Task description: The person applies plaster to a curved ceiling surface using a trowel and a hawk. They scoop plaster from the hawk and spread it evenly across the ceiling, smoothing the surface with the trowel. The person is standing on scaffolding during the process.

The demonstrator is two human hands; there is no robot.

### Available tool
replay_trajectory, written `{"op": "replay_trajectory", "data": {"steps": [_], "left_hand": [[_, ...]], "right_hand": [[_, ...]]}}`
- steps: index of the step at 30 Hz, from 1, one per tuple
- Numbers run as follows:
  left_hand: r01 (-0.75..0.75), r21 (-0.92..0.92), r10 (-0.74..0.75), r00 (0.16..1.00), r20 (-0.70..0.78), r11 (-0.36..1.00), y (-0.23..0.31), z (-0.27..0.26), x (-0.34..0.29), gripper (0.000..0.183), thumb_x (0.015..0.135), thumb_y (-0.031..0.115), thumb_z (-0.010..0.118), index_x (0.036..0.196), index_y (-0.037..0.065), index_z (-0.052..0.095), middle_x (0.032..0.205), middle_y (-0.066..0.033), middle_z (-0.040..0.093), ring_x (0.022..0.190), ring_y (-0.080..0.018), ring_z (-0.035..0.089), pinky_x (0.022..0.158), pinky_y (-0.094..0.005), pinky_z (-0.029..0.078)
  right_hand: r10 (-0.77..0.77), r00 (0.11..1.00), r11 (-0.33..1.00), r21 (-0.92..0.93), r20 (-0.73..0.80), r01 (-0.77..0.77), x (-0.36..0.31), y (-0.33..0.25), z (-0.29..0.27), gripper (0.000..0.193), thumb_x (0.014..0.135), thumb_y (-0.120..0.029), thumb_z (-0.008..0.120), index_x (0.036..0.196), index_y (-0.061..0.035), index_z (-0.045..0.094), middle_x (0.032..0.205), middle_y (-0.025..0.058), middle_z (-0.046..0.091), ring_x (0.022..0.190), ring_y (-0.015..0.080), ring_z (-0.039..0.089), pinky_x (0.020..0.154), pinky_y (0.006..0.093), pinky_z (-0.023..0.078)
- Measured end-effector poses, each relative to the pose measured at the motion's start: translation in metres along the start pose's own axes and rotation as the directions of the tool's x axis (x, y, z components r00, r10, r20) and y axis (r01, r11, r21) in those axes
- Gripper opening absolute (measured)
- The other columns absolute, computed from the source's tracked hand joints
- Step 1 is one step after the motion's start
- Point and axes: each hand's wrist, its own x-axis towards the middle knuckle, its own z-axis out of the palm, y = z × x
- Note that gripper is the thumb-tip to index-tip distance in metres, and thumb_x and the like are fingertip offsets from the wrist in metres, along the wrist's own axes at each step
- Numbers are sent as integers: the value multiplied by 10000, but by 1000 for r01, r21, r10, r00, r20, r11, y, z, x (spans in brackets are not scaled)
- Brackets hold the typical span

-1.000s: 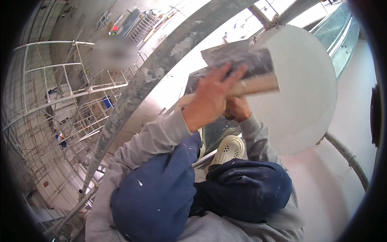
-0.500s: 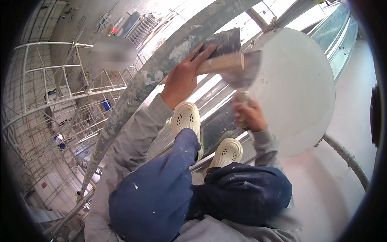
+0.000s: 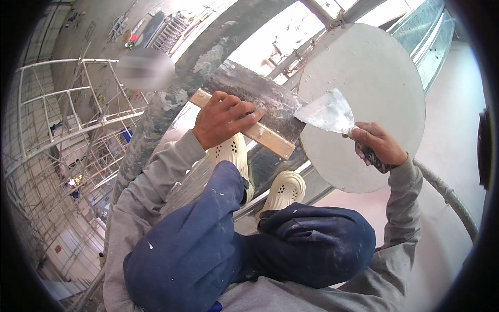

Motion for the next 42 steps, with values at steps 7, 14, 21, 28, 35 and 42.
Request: {"op": "replay_trajectory", "data": {"steps": [7, 14, 21, 28, 35, 42], "left_hand": [[-111, -85, 112, 994, 5, 990, 17, -8, 9, 206, 672, 233, 651, 868, 240, 587, 865, 85, 529, 761, -89, 495, 707, -278, 344], [-40, -111, 36, 999, -38, 993, 21, -9, -3, 249, 630, 231, 667, 875, 226, 625, 853, 84, 525, 781, -100, 479, 747, -300, 337], [67, -126, -70, 997, -25, 990, 25, -12, -26, 240, 644, 173, 646, 880, 214, 632, 822, 69, 513, 790, -122, 479, 773, -318, 356], [37, -97, -48, 991, -122, 995, 9, -11, -24, 257, 624, 167, 680, 864, 234, 614, 822, 62, 495, 791, -132, 478, 776, -344, 372], [-14, -163, -24, 973, -229, 986, 18, -16, -9, 275, 654, 197, 688, 903, 268, 595, 802, 67, 461, 767, -122, 459, 775, -331, 370], [-102, -204, 61, 978, -200, 974, 33, -21, -4, 272, 640, 245, 699, 882, 322, 600, 809, 94, 464, 773, -94, 456, 778, -325, 367]], "right_hand": [[52, 994, 881, -474, 100, 1, 69, -42, 8, 375, 911, -324, 451, 770, 11, 546, 522, 51, 534, 411, 129, 513, 395, 282, 421], [-464, 864, 883, -178, -193, 434, 155, -52, 41, 400, 890, -354, 496, 749, 16, 551, 572, 55, 540, 414, 129, 505, 390, 280, 420], [-221, 956, 974, -103, -195, 204, 161, -19, 33, 335, 881, -319, 533, 860, 12, 582, 566, 21, 500, 449, 92, 500, 385, 254, 399], [-41, 937, 995, 104, 348, 5, 77, -32, -12, 390, 888, -343, 498, 920, 31, 603, 494, 5, 425, 377, 87, 401, 331, 232, 291], [-188, 694, 859, 459, 695, -226, 77, 22, -9, 520, 877, -386, 470, 991, 119, 525, 439, 24, 391, 285, 85, 319, 246, 233, 232], [-463, 783, 576, 813, 415, -90, 135, 6, 19, 537, 901, -420, 411, 1048, 92, 473, 459, 17, 424, 295, 79, 383, 261, 216, 296]]}}
